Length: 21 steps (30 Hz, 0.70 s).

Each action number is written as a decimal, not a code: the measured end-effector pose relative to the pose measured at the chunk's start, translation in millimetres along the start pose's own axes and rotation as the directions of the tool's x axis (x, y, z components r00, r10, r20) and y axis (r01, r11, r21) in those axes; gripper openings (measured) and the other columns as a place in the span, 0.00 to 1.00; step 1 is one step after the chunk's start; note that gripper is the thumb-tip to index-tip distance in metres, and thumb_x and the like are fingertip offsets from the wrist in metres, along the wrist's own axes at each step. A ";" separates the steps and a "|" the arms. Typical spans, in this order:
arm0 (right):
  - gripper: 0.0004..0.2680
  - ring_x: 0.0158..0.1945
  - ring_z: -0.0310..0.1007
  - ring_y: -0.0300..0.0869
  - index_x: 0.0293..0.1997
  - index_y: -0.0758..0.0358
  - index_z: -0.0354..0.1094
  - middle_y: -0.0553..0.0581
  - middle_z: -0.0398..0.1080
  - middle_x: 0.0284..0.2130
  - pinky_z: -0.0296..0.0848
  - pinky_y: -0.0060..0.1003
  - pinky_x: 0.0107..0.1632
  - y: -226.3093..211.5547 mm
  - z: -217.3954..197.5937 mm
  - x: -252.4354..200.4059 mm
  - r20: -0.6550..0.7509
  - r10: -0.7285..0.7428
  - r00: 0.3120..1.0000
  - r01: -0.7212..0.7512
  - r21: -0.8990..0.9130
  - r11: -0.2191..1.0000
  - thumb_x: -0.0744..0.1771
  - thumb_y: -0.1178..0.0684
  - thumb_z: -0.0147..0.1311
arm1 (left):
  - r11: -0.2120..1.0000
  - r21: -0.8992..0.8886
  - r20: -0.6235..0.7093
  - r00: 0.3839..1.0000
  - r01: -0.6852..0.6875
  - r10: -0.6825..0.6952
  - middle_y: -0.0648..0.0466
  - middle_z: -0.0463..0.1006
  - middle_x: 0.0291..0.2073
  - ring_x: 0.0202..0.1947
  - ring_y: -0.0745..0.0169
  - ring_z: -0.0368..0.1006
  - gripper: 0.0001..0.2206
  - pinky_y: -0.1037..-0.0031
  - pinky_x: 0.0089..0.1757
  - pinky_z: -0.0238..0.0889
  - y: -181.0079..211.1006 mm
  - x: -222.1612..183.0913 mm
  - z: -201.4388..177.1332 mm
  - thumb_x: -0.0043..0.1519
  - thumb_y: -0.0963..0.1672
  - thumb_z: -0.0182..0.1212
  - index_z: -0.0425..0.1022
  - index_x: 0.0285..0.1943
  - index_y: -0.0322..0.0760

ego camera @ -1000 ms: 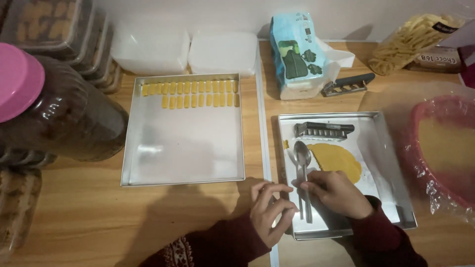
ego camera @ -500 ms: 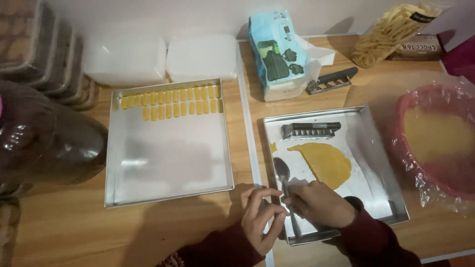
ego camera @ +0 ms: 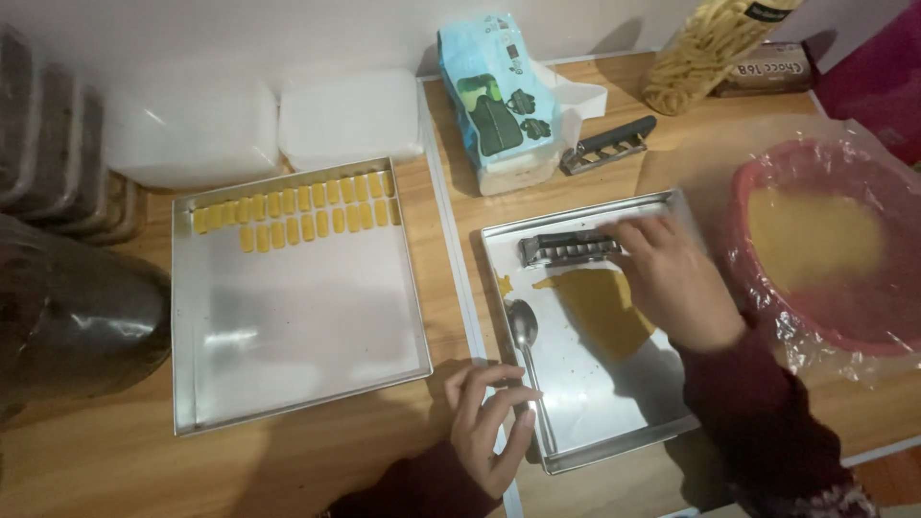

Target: Shaping small pieces of dough using a mold and a spoon and arranging them on a baking tray.

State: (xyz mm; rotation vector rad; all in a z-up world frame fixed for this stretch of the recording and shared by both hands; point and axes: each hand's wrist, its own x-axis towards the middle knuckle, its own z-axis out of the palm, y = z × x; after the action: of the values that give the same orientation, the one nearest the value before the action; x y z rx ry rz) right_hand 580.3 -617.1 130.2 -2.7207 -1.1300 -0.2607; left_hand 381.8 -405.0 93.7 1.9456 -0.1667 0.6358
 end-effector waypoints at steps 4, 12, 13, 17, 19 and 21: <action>0.17 0.60 0.66 0.56 0.63 0.56 0.69 0.58 0.73 0.55 0.66 0.52 0.58 23.4 12.3 16.6 0.099 -0.013 0.995 0.022 -0.087 0.996 0.66 0.51 0.58 | 1.000 0.014 -0.028 1.000 -0.006 0.006 0.51 0.78 0.45 0.46 0.53 0.70 0.09 0.63 0.52 0.53 -3.8 -4.1 4.5 0.66 0.45 0.51 0.79 0.40 0.42; 0.12 0.48 0.75 0.52 0.53 0.53 0.74 0.54 0.78 0.45 0.67 0.51 0.59 22.2 27.4 26.0 -0.017 -0.012 1.000 0.011 -0.052 0.999 0.65 0.58 0.56 | 0.999 0.013 0.065 0.997 0.040 -0.040 0.52 0.76 0.46 0.50 0.50 0.66 0.11 0.60 0.53 0.53 -9.7 -9.0 2.6 0.66 0.45 0.48 0.78 0.41 0.43; 0.12 0.43 0.76 0.52 0.50 0.56 0.75 0.54 0.79 0.41 0.69 0.49 0.58 20.6 28.9 26.8 -0.086 -0.029 0.996 0.023 -0.060 0.998 0.64 0.63 0.55 | 0.999 0.013 0.060 0.997 0.041 -0.042 0.52 0.76 0.46 0.50 0.50 0.66 0.10 0.59 0.53 0.53 -9.8 -9.2 2.7 0.66 0.45 0.48 0.79 0.41 0.43; 0.08 0.45 0.76 0.51 0.51 0.56 0.77 0.54 0.79 0.41 0.69 0.49 0.60 1.9 7.1 17.3 -0.220 -0.013 0.975 -0.006 -0.088 0.996 0.67 0.59 0.58 | 0.998 0.020 0.064 0.996 0.067 -0.069 0.53 0.76 0.47 0.53 0.48 0.63 0.11 0.57 0.53 0.55 -11.7 -13.5 5.0 0.66 0.45 0.48 0.78 0.42 0.44; 0.09 0.40 0.74 0.50 0.54 0.64 0.75 0.56 0.76 0.43 0.74 0.44 0.42 -13.1 -13.0 8.9 -0.322 0.053 0.945 -0.046 0.029 0.999 0.68 0.63 0.61 | 0.999 0.010 0.053 0.998 0.030 -0.031 0.53 0.76 0.47 0.50 0.51 0.65 0.11 0.60 0.53 0.53 -8.6 -9.6 2.3 0.67 0.44 0.47 0.78 0.41 0.43; 0.10 0.40 0.76 0.49 0.56 0.66 0.73 0.59 0.76 0.44 0.76 0.42 0.42 -24.9 -28.9 -7.1 -0.315 0.108 0.943 -0.070 0.128 0.989 0.69 0.62 0.60 | 1.000 0.023 0.053 0.998 0.020 -0.021 0.52 0.76 0.47 0.50 0.49 0.65 0.11 0.59 0.54 0.54 -10.1 -11.1 3.0 0.67 0.44 0.47 0.78 0.42 0.43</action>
State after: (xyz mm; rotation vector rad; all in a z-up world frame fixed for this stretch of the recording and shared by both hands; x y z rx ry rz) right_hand 555.0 -611.5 159.0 -2.5005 -0.8987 -0.5818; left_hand 377.4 -404.8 79.0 1.9849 -0.1730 0.5748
